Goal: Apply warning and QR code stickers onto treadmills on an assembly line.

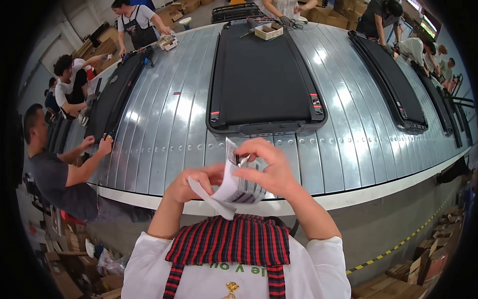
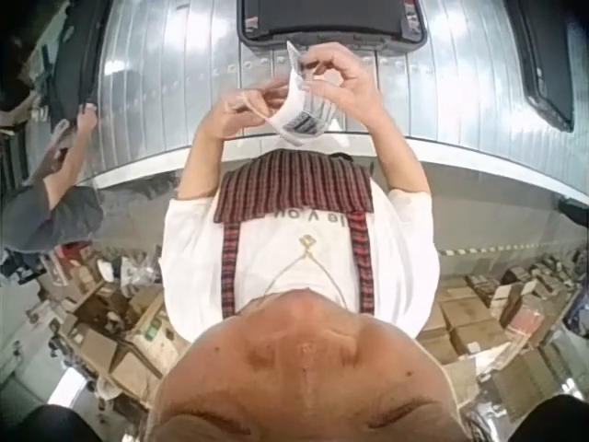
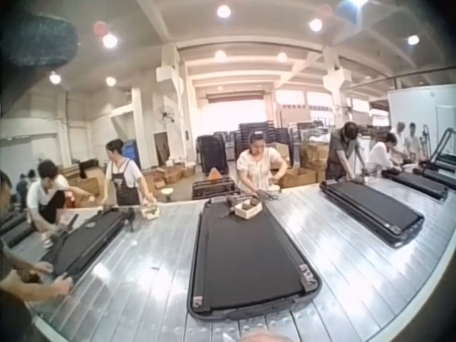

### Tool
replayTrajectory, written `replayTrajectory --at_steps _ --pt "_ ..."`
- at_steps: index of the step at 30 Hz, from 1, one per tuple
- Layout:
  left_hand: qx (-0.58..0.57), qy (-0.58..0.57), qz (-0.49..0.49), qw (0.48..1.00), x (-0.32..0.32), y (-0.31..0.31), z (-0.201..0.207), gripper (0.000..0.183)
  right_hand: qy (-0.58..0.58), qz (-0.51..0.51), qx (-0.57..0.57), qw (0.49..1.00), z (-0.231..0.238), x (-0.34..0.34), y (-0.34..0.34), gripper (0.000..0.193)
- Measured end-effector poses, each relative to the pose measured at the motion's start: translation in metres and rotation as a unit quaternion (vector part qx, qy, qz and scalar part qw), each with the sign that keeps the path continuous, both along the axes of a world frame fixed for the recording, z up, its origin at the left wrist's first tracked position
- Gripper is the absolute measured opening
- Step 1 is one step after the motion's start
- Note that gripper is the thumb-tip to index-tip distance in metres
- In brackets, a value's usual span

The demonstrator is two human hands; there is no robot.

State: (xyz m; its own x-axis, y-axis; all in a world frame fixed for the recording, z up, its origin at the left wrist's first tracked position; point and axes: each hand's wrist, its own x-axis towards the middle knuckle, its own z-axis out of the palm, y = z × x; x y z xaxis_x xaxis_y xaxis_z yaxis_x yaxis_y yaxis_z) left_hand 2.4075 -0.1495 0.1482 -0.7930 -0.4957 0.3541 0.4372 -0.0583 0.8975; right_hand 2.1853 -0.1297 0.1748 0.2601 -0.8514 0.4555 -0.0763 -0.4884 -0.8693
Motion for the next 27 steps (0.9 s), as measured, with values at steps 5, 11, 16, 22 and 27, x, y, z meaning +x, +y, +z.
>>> replayTrajectory --at_steps 5,11,16,22,27 --pt "-0.015 0.011 -0.005 1.000 0.037 0.003 0.013 0.005 -0.003 0.054 -0.012 0.998 0.001 0.042 -0.006 0.026" --pt "-0.026 0.050 -0.077 0.995 0.089 -0.008 0.006 0.009 -0.117 0.205 0.136 0.962 -0.009 0.089 -0.023 0.017" --pt "-0.044 0.069 -0.082 0.993 0.122 -0.023 -0.001 0.008 -0.174 0.232 0.184 0.939 -0.018 0.126 -0.038 0.014" --pt "0.063 -0.004 0.026 0.998 0.149 -0.048 -0.012 0.011 -0.265 0.094 0.270 0.921 -0.037 0.147 -0.062 0.009" --pt "0.267 -0.085 0.367 0.887 0.144 -0.095 -0.038 0.028 -0.267 -0.198 0.161 0.929 -0.026 0.132 -0.079 0.007"
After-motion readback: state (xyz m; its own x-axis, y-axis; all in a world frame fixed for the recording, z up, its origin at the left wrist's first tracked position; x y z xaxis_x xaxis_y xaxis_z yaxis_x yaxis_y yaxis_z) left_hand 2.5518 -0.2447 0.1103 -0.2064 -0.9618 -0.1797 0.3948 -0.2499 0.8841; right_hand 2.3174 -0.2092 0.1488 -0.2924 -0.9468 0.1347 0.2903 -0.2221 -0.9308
